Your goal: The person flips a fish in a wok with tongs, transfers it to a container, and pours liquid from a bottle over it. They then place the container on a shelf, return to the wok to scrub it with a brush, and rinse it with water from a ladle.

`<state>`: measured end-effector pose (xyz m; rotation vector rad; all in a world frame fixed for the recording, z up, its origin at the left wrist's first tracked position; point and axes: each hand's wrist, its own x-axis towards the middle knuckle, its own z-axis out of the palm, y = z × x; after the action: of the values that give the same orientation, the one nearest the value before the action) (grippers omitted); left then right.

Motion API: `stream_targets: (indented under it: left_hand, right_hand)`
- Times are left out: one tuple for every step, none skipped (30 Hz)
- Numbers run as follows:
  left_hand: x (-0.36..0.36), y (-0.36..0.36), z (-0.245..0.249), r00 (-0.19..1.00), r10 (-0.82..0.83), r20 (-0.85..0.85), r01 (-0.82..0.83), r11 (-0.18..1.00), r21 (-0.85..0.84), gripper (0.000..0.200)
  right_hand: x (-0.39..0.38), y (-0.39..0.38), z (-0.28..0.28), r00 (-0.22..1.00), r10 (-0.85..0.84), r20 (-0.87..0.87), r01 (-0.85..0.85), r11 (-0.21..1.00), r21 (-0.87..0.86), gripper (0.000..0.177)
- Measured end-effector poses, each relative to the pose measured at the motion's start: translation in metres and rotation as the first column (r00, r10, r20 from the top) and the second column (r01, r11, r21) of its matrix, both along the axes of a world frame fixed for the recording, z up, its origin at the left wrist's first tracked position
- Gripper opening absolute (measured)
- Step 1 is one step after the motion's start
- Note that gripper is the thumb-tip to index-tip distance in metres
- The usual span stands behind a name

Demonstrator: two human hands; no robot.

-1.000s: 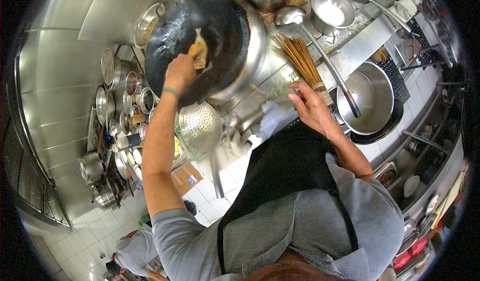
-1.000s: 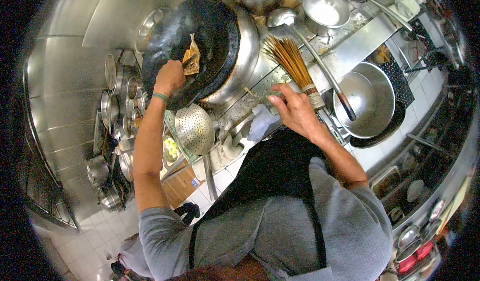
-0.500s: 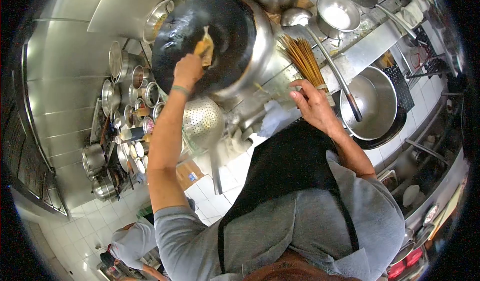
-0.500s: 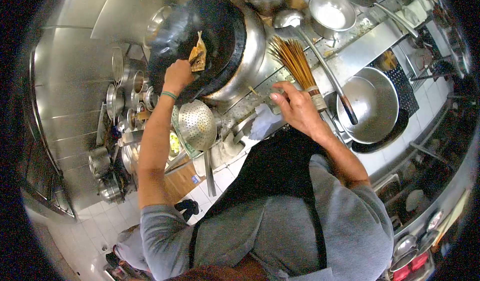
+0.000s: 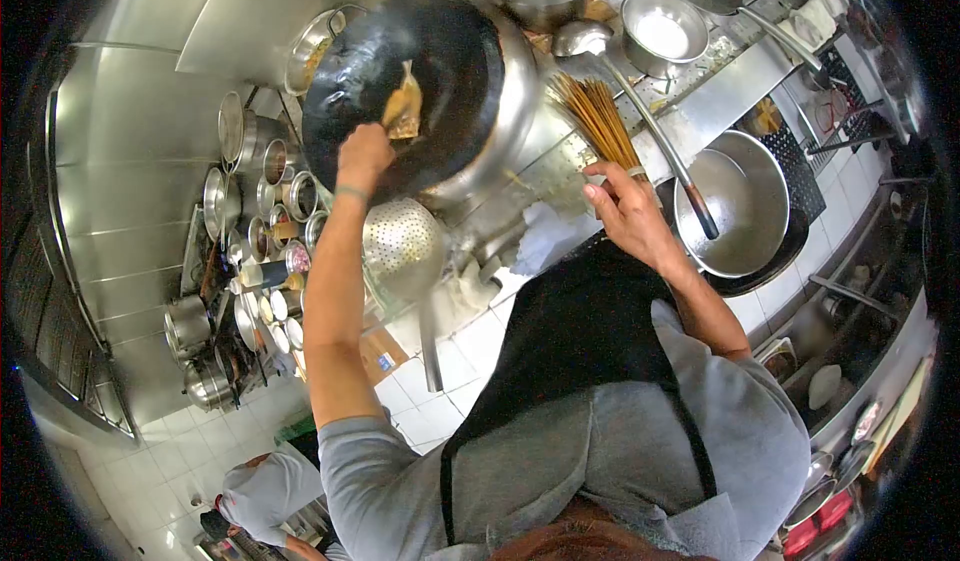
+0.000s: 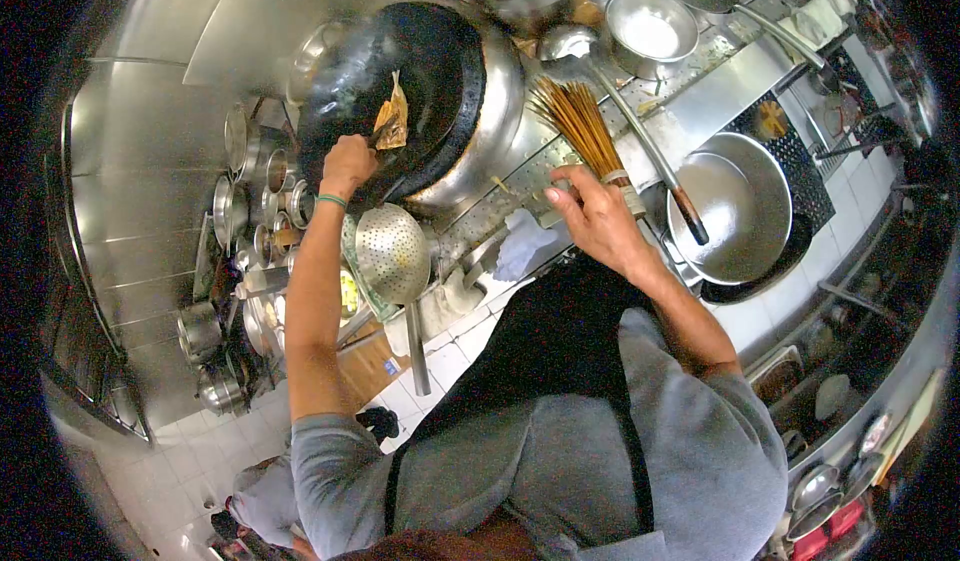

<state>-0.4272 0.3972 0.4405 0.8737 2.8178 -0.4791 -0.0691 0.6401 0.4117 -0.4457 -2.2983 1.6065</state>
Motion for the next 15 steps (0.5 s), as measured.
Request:
stream_targets:
  left_hand:
    - [-0.001, 0.000, 0.002, 1.000, -0.011, 0.004, 0.011, 1.000, 0.009, 0.026]
    - [-0.002, 0.000, 0.002, 1.000, -0.011, 0.007, 0.011, 1.000, 0.010, 0.026]
    - [-0.003, 0.000, 0.003, 1.000, -0.011, 0.007, 0.011, 1.000, 0.012, 0.026]
    - [-0.003, 0.002, 0.004, 1.000, -0.013, 0.008, 0.013, 1.000, 0.014, 0.026]
    - [-0.004, 0.003, 0.005, 1.000, 0.003, 0.028, -0.004, 1.000, 0.008, 0.026]
    - [-0.004, 0.004, 0.006, 0.999, 0.020, 0.048, -0.020, 1.000, 0.001, 0.026]
    - [-0.003, 0.005, 0.008, 0.997, 0.038, 0.066, -0.037, 0.999, -0.006, 0.027]
    - [-0.001, 0.005, 0.008, 0.999, 0.030, 0.043, -0.030, 1.000, -0.003, 0.025]
    - [0.003, 0.004, 0.007, 1.000, 0.024, 0.018, -0.024, 1.000, 0.000, 0.024]
    - [0.004, 0.002, 0.009, 1.000, 0.016, -0.010, -0.016, 1.000, 0.003, 0.022]
    - [0.002, 0.000, 0.014, 0.999, 0.036, -0.039, -0.036, 0.999, 0.018, 0.023]
    - [0.003, -0.004, 0.020, 0.996, 0.056, -0.063, -0.054, 0.998, 0.031, 0.024]
    - [0.003, -0.008, 0.025, 0.994, 0.073, -0.081, -0.070, 0.997, 0.040, 0.024]
    - [0.001, -0.014, 0.031, 0.995, 0.055, -0.085, -0.050, 0.997, 0.058, 0.028]
    - [0.000, -0.017, 0.034, 0.996, 0.058, -0.071, -0.056, 0.998, 0.041, 0.028]
  right_hand:
    - [0.001, 0.000, 0.001, 1.000, -0.001, 0.004, 0.001, 1.000, -0.002, 0.026]
    - [0.001, -0.001, 0.002, 1.000, -0.001, 0.005, 0.001, 1.000, -0.003, 0.025]
    - [0.002, -0.001, 0.002, 1.000, -0.005, 0.005, 0.004, 1.000, 0.001, 0.025]
    - [0.003, -0.001, 0.001, 1.000, -0.010, 0.004, 0.010, 1.000, 0.005, 0.025]
    - [0.005, -0.001, 0.000, 1.000, -0.017, 0.004, 0.017, 1.000, 0.009, 0.025]
    - [0.007, 0.000, 0.002, 1.000, -0.014, 0.023, 0.014, 1.000, -0.003, 0.025]
    - [0.008, 0.001, 0.005, 0.999, -0.010, 0.040, 0.011, 1.000, -0.014, 0.025]
    - [0.009, 0.001, 0.007, 0.999, -0.004, 0.054, 0.006, 1.000, -0.025, 0.025]
    - [0.009, 0.001, 0.005, 1.000, -0.020, 0.019, 0.020, 1.000, -0.006, 0.025]
    - [0.010, 0.000, 0.001, 0.999, -0.037, -0.019, 0.037, 0.999, 0.012, 0.026]
    - [0.009, 0.001, -0.001, 0.997, -0.056, -0.058, 0.058, 0.998, 0.030, 0.026]
    - [0.009, 0.003, 0.003, 0.997, -0.062, -0.052, 0.062, 0.998, 0.014, 0.026]
    - [0.010, 0.004, 0.007, 0.997, -0.068, -0.040, 0.068, 0.998, -0.006, 0.026]
    - [0.012, 0.003, 0.008, 0.997, -0.074, -0.021, 0.073, 0.997, -0.029, 0.027]
    - [0.014, 0.003, 0.005, 0.997, -0.077, -0.009, 0.077, 0.996, -0.034, 0.027]
